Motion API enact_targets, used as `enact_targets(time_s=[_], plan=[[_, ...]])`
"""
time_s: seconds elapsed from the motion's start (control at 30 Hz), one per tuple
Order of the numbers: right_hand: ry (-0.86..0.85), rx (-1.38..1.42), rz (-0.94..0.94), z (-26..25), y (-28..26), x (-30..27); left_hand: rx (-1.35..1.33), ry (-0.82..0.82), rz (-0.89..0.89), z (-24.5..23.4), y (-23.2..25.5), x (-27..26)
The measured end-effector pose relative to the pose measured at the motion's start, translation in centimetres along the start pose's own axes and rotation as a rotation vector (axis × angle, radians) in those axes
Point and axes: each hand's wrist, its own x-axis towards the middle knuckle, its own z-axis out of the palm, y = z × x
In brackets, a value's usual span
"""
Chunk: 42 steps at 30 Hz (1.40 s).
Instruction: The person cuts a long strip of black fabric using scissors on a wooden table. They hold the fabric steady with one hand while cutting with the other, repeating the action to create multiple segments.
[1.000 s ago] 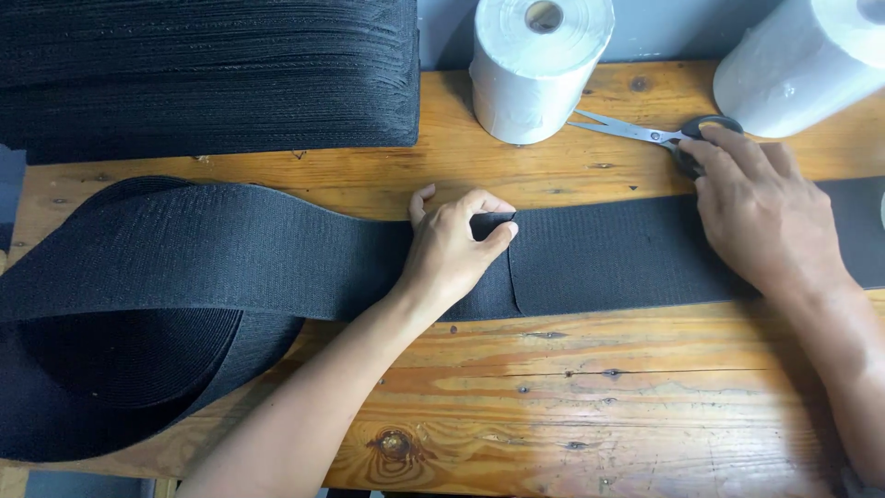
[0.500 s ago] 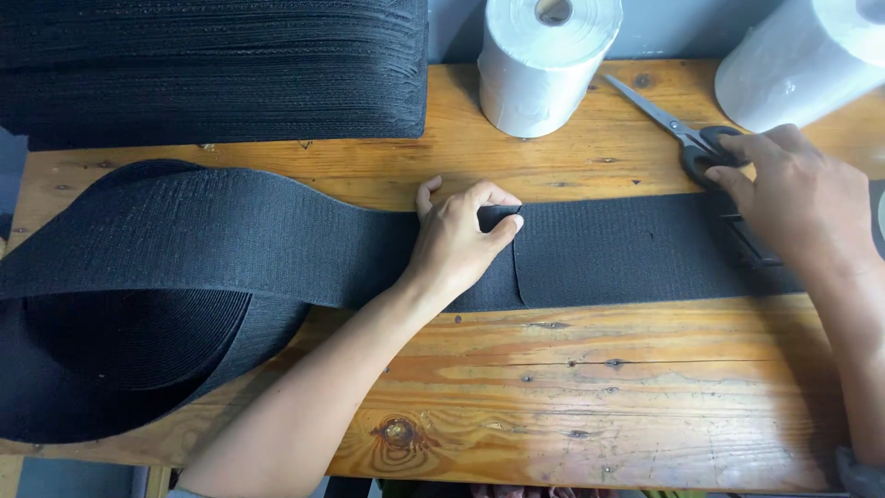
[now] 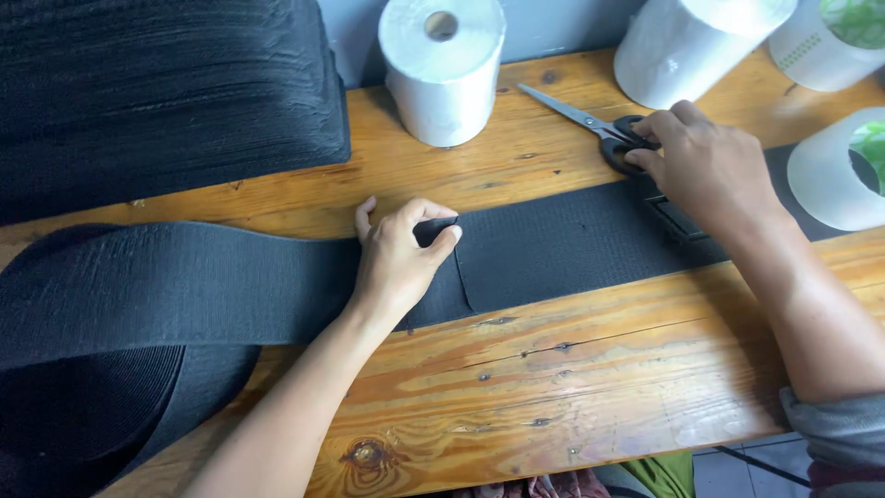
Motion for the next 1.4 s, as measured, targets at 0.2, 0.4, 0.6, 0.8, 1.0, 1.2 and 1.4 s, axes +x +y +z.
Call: enact_targets(time_s=[0.2, 0.4, 0.6, 0.8, 1.0, 1.2, 1.4], plan=[[-0.071, 0.153, -0.024, 0.3, 1.2, 0.6, 0.004, 0.014, -0.001, 0.9, 1.0, -0.5], [-0.185, 0.226, 0.03, -0.6, 2.0, 0.6, -0.015, 0.031, -0.006, 1.4, 2.1, -0.7], [-0.139, 0.241, 0.006, -0.4, 2.9, 0.0, 0.003, 0.048, 0.002, 2.1, 2.8, -0.8], [0.064, -0.24, -0.068, 0.0, 3.5, -1.2, -0.033, 0.071, 0.012, 2.4, 2.2, -0.7], [-0.098, 0.429, 0.205, -0.8, 3.9, -2.4, -0.026, 0.069, 0.032, 2.3, 2.1, -0.7], [-0.518, 1.373, 0.387, -8.8, -7.0, -7.6, -0.026, 0.06, 0.012, 2.5, 2.0, -0.7], [-0.831, 1.83, 0.109, -9.5, -11.9, -9.9, -0.06, 0.037, -0.025, 2.1, 2.2, -0.6]])
